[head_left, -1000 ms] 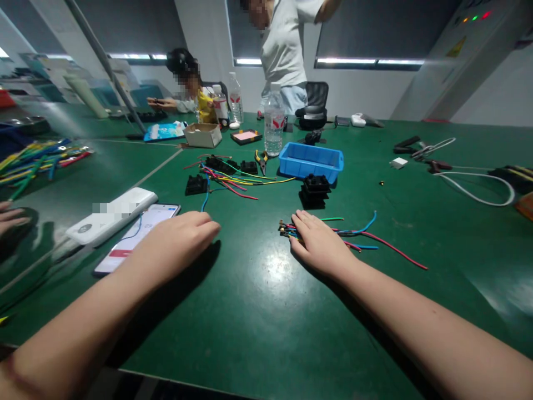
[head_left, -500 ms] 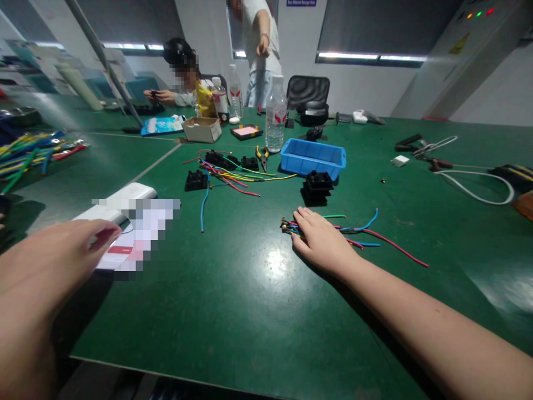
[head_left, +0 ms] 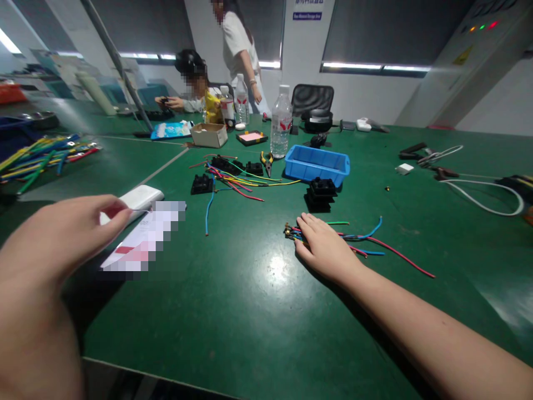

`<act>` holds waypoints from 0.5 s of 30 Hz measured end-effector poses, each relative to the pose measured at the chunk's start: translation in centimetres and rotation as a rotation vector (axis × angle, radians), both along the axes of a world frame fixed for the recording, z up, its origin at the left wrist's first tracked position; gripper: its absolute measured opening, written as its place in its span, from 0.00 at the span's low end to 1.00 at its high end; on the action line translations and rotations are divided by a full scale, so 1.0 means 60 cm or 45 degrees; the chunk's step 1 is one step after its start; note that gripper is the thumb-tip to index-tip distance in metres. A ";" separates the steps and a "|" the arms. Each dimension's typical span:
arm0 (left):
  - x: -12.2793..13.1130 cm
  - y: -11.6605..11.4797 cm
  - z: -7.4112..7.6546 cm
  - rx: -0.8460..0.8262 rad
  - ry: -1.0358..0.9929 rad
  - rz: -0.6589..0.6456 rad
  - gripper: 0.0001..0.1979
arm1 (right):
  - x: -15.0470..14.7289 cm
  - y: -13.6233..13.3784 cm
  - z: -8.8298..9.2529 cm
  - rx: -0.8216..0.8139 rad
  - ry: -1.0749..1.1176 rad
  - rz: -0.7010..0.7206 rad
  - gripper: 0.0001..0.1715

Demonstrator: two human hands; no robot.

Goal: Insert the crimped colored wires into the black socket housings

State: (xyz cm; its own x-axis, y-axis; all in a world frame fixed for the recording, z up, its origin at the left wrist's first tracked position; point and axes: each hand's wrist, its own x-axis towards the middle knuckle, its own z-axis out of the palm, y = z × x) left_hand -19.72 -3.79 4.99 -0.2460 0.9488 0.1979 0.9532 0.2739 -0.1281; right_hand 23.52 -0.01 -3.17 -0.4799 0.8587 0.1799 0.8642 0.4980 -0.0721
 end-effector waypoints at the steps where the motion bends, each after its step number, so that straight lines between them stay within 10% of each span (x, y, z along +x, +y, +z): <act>1: 0.029 0.006 0.018 -0.003 -0.023 -0.037 0.21 | 0.000 0.000 0.000 0.001 -0.001 0.001 0.35; 9: 0.205 0.093 0.033 -0.458 -0.303 -0.794 0.18 | -0.001 -0.001 0.001 0.007 -0.007 0.003 0.34; 15: 0.172 0.178 0.025 -0.670 -0.166 -0.535 0.14 | 0.000 0.000 0.001 -0.007 0.018 0.005 0.34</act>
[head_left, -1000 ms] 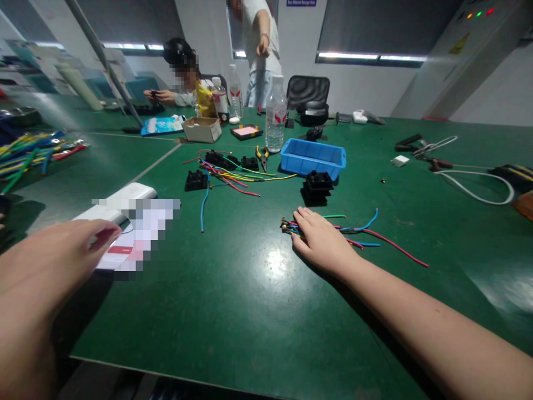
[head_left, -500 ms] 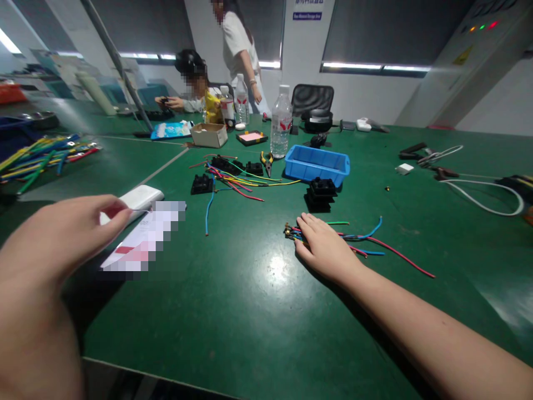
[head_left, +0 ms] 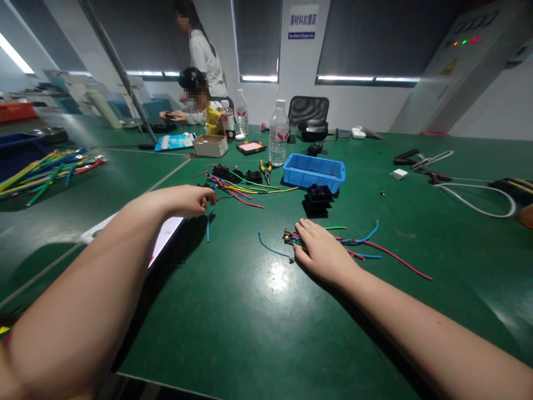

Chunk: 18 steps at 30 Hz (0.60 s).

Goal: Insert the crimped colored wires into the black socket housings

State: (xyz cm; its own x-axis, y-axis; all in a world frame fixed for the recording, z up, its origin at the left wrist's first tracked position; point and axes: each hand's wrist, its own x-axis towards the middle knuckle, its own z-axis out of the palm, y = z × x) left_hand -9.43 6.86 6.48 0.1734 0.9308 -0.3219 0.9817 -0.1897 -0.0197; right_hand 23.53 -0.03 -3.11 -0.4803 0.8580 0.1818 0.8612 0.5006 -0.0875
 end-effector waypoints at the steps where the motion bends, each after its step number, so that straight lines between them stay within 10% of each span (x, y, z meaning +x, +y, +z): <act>1: -0.002 0.012 -0.004 0.015 0.079 0.066 0.13 | 0.000 0.000 0.000 -0.001 0.007 0.000 0.34; 9: 0.070 0.042 -0.059 0.038 0.320 0.098 0.17 | -0.001 -0.001 0.006 -0.017 0.043 -0.014 0.33; 18: 0.136 0.117 -0.051 0.262 0.277 -0.204 0.18 | 0.003 0.004 0.007 -0.015 0.104 0.021 0.28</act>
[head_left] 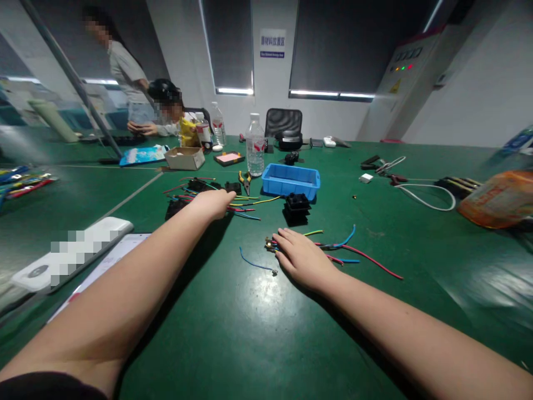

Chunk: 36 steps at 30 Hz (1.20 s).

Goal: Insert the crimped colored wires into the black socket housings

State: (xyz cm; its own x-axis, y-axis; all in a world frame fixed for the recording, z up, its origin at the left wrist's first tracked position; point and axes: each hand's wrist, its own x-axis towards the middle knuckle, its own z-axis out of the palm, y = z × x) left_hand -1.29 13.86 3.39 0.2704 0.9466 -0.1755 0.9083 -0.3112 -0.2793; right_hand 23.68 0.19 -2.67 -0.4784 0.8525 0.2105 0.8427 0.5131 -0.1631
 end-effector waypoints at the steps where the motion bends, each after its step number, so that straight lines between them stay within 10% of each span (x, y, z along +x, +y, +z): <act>1: -0.006 0.007 0.001 0.054 0.005 0.005 0.18 | 0.000 0.000 0.000 0.002 0.003 0.001 0.28; 9: -0.051 0.039 -0.016 0.212 0.094 -0.042 0.17 | -0.003 0.000 0.000 -0.008 0.034 0.001 0.27; 24: 0.005 0.016 -0.036 0.370 0.159 -0.555 0.17 | -0.003 0.000 -0.002 0.110 0.080 0.110 0.27; 36: 0.047 -0.037 0.051 0.815 0.007 -0.697 0.13 | -0.005 -0.011 0.019 0.461 0.111 0.645 0.18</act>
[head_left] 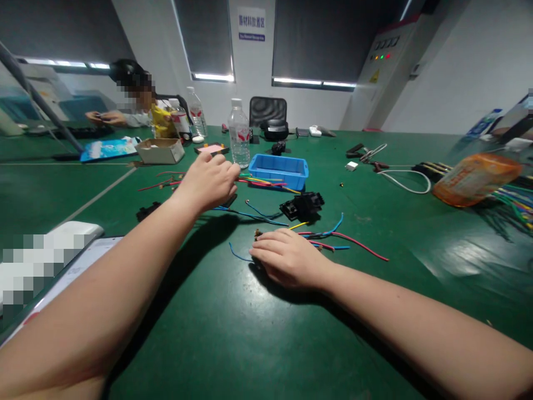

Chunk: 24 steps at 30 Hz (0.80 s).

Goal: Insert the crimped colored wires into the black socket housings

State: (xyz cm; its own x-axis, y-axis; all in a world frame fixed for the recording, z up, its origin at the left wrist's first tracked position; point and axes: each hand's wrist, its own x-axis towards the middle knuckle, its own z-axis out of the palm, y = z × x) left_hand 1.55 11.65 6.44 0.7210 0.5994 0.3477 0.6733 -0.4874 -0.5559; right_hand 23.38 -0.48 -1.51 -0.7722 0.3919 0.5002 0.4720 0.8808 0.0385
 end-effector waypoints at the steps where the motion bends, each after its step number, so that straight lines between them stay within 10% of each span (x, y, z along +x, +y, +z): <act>1: -0.002 -0.002 0.008 0.036 -0.034 0.034 0.14 | 0.000 0.000 0.000 0.017 -0.004 0.039 0.17; 7: 0.048 -0.045 0.021 -0.002 -0.103 -0.040 0.12 | -0.005 -0.018 0.017 0.186 -0.009 0.199 0.15; 15: 0.174 -0.123 -0.082 -0.542 -0.081 -0.434 0.10 | -0.021 -0.060 0.036 0.462 -0.118 0.308 0.16; 24: 0.083 -0.078 -0.118 -0.567 -0.380 -0.001 0.20 | -0.018 -0.039 0.013 -0.158 -0.034 -0.563 0.35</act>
State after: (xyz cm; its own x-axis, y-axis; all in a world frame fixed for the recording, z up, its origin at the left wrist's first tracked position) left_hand 6.55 6.98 -0.61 0.6302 0.7353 0.2493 0.7701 -0.6330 -0.0797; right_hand 22.29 -2.83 -0.70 -0.5292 0.7423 0.4110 0.8037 0.5938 -0.0376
